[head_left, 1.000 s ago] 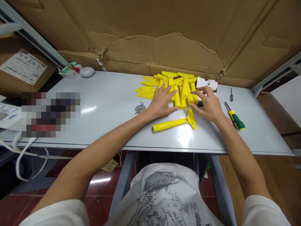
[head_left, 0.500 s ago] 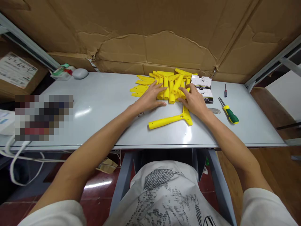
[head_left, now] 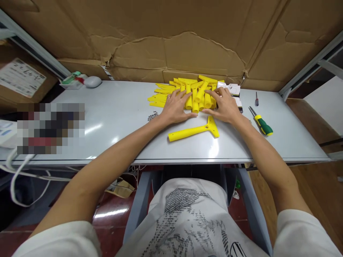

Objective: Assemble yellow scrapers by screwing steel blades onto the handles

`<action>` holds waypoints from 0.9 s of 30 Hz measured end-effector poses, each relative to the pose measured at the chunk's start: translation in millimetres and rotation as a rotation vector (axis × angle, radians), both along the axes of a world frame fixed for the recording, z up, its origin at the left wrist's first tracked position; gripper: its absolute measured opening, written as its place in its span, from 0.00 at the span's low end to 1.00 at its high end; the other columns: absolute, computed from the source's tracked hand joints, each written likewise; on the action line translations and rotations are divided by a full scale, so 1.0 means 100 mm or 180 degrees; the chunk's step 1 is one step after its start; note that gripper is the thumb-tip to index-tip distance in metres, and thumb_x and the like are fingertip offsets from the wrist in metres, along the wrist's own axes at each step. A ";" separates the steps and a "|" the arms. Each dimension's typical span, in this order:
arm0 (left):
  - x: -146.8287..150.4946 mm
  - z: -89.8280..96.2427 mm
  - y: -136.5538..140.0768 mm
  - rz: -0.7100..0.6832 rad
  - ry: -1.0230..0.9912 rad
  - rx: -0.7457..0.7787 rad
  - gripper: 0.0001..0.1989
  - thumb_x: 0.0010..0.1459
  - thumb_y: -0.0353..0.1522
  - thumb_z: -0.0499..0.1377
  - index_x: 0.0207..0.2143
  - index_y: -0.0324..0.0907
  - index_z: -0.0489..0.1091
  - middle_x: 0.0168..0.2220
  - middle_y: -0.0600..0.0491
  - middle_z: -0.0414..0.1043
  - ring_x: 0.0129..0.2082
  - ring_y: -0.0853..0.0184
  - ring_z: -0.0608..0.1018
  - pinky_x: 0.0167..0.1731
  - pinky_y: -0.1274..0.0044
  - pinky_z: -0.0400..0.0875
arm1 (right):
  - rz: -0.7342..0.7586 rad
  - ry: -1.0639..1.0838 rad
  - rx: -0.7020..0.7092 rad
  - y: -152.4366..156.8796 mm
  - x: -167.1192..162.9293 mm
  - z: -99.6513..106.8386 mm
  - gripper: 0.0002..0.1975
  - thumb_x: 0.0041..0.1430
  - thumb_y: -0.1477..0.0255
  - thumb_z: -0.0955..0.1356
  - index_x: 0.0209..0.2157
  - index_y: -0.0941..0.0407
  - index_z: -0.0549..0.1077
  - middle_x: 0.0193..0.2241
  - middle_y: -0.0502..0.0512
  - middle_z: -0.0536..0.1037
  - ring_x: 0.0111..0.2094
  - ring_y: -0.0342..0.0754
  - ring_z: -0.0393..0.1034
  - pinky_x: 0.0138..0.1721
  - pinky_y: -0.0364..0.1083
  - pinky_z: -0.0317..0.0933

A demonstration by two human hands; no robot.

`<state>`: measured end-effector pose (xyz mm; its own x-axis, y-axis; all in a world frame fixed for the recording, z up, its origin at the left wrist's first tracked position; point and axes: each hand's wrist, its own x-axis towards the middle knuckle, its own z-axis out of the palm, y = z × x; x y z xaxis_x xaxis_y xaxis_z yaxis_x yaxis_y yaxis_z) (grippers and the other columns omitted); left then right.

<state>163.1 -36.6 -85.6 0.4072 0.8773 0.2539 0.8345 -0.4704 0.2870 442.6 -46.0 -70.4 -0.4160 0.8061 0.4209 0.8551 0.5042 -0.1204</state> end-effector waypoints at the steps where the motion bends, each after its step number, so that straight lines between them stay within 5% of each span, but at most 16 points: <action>1: 0.03 -0.01 -0.01 0.0059 0.0014 0.0074 0.50 0.64 0.53 0.74 0.80 0.44 0.65 0.81 0.37 0.62 0.81 0.37 0.60 0.79 0.46 0.54 | -0.0023 -0.0159 -0.0001 -0.01 -0.07 -0.03 0.44 0.68 0.42 0.74 0.77 0.49 0.70 0.65 0.72 0.74 0.65 0.74 0.67 0.62 0.67 0.69; 8: 0.05 -0.09 0.09 0.0160 -0.0066 0.0352 0.40 0.69 0.54 0.71 0.74 0.42 0.73 0.74 0.39 0.72 0.72 0.41 0.70 0.75 0.52 0.60 | -0.0091 -0.0458 -0.0101 -0.03 -0.32 -0.08 0.34 0.78 0.59 0.66 0.79 0.54 0.66 0.68 0.74 0.71 0.68 0.73 0.64 0.68 0.67 0.65; 14: -0.01 -0.12 0.13 0.0041 -0.0010 0.0346 0.40 0.71 0.54 0.69 0.76 0.43 0.70 0.77 0.38 0.67 0.75 0.39 0.67 0.75 0.49 0.59 | 0.0145 -0.0203 -0.0153 0.03 -0.15 -0.05 0.40 0.76 0.49 0.67 0.80 0.52 0.65 0.68 0.71 0.72 0.68 0.72 0.66 0.69 0.67 0.66; 18: -0.02 -0.14 0.17 -0.0024 -0.0028 0.0374 0.41 0.72 0.55 0.69 0.77 0.44 0.70 0.77 0.37 0.67 0.76 0.38 0.65 0.75 0.47 0.60 | 0.0248 -0.0068 -0.0222 0.09 -0.10 -0.04 0.34 0.77 0.54 0.67 0.77 0.53 0.71 0.66 0.71 0.75 0.67 0.70 0.69 0.69 0.67 0.66; 22: -0.02 -0.17 0.22 -0.0013 -0.0095 0.0444 0.43 0.70 0.56 0.72 0.76 0.42 0.70 0.77 0.35 0.67 0.76 0.39 0.66 0.75 0.50 0.62 | 0.0310 0.0001 -0.0075 0.17 0.15 0.10 0.33 0.74 0.51 0.70 0.73 0.51 0.75 0.69 0.69 0.75 0.69 0.71 0.67 0.72 0.69 0.62; 27: 0.02 -0.21 0.20 0.0142 -0.0109 0.0498 0.43 0.66 0.51 0.77 0.74 0.41 0.72 0.75 0.33 0.69 0.75 0.38 0.68 0.75 0.51 0.64 | -0.0172 0.0028 -0.0123 0.21 0.72 0.31 0.33 0.70 0.50 0.74 0.70 0.51 0.78 0.68 0.68 0.77 0.69 0.72 0.67 0.70 0.69 0.62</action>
<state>164.9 -16.2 -106.1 0.3574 0.8431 0.4018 0.8466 -0.4741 0.2419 514.3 -24.6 -39.7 -0.3678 0.8430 0.3925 0.8799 0.4521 -0.1465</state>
